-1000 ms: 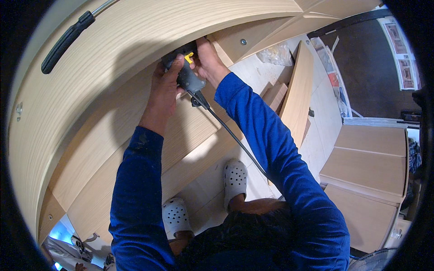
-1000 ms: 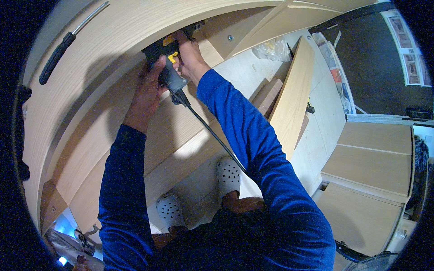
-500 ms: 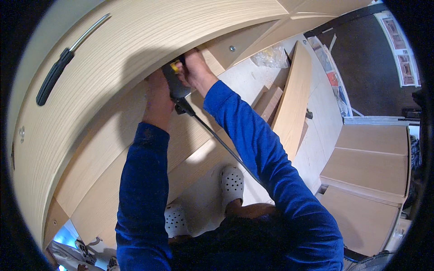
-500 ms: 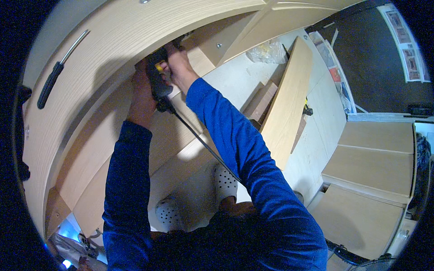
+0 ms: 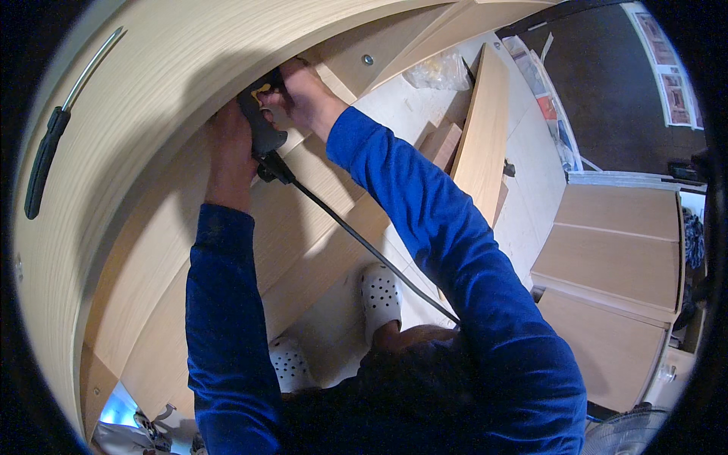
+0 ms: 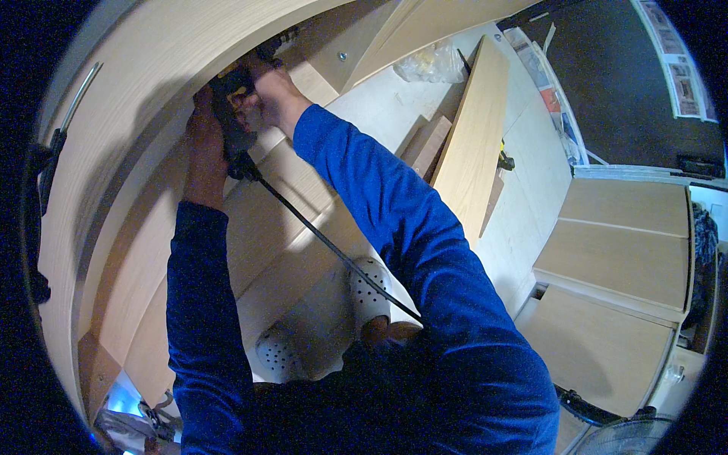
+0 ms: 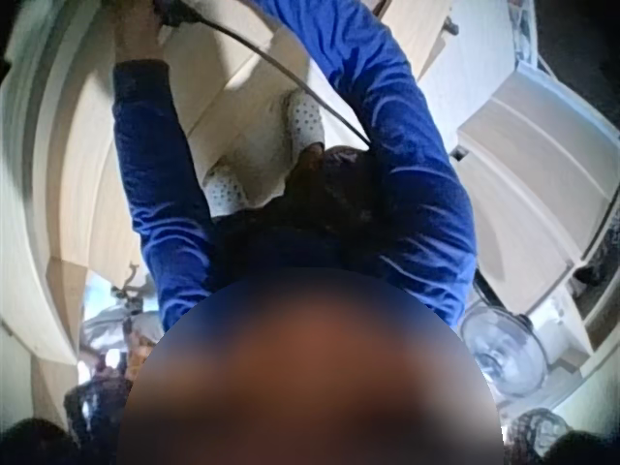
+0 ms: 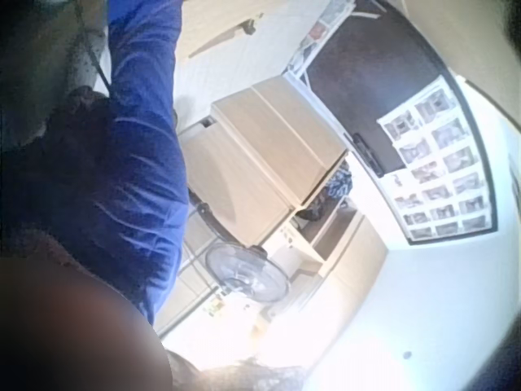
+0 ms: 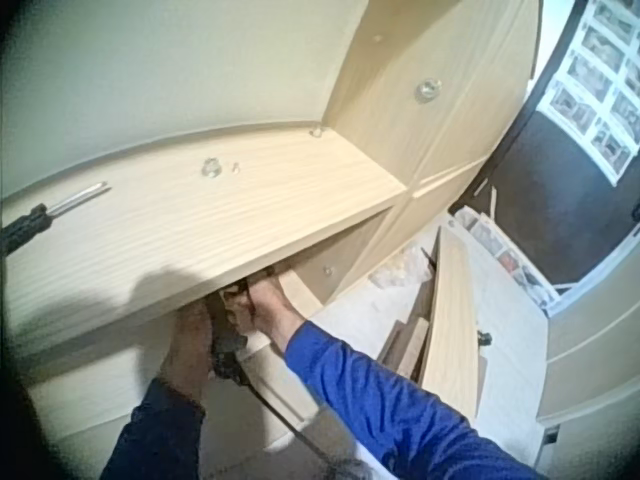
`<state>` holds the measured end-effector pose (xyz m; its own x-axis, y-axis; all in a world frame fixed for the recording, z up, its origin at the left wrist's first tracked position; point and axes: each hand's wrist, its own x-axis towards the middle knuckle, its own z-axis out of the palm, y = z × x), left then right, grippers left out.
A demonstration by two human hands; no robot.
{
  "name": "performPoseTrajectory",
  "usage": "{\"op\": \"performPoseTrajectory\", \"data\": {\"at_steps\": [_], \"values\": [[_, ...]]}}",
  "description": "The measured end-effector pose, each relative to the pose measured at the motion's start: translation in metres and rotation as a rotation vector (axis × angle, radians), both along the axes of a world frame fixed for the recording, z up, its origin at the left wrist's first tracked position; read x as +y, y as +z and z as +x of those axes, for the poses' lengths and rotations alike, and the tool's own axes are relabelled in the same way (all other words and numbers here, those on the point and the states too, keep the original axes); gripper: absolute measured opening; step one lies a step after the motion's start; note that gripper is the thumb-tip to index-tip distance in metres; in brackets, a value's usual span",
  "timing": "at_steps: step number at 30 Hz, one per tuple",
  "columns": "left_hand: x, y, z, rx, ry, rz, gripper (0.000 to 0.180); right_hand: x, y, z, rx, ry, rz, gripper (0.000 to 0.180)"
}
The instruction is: The person assembles a light-colored wooden cabinet by aligning panels, inserting cam-lock fasteners, and securing them with a power drill. They use a clamp to hold pieces together, a rubber mallet to tap joints into place, and a screwdriver to adjust hardware.
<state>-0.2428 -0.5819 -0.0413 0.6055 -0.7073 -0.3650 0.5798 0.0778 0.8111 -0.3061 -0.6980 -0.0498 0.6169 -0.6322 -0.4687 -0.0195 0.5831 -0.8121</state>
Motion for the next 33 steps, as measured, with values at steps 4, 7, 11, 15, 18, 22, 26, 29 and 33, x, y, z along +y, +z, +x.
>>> {"op": "performPoseTrajectory", "data": {"at_steps": [4,7,11,15,18,22,26,29,33], "values": [[-0.001,-0.002,0.0,-0.001,-0.025,-0.015,0.035,0.0,-0.001,-0.003,-0.022,-0.029,-0.118,0.043],[0.0,-0.002,-0.002,-0.003,-0.039,-0.03,0.034,0.0,0.0,-0.005,-0.07,0.024,-0.08,0.044],[0.0,0.001,-0.003,0.022,-0.011,-0.017,0.033,0.0,0.001,-0.005,-0.046,0.003,-0.106,0.045],[0.0,0.002,-0.004,0.01,0.006,-0.001,0.034,-0.003,-0.002,-0.004,-0.042,0.013,-0.125,0.045],[0.0,0.002,-0.004,0.008,-0.003,-0.023,0.033,-0.006,-0.007,-0.004,-0.054,0.055,-0.099,0.045],[0.0,0.001,-0.004,0.027,0.019,-0.026,0.033,-0.009,-0.011,-0.004,-0.053,0.019,-0.108,0.045],[0.0,0.003,-0.005,0.032,0.0,-0.004,0.033,-0.007,-0.007,-0.004,-0.053,0.002,-0.133,0.045],[-0.001,0.003,-0.005,0.007,-0.004,0.016,0.032,-0.003,-0.004,-0.003,-0.074,-0.064,-0.116,0.045],[-0.001,0.0,-0.003,0.03,-0.01,0.019,0.03,-0.001,-0.005,-0.002,-0.065,-0.07,-0.113,0.044]]}}
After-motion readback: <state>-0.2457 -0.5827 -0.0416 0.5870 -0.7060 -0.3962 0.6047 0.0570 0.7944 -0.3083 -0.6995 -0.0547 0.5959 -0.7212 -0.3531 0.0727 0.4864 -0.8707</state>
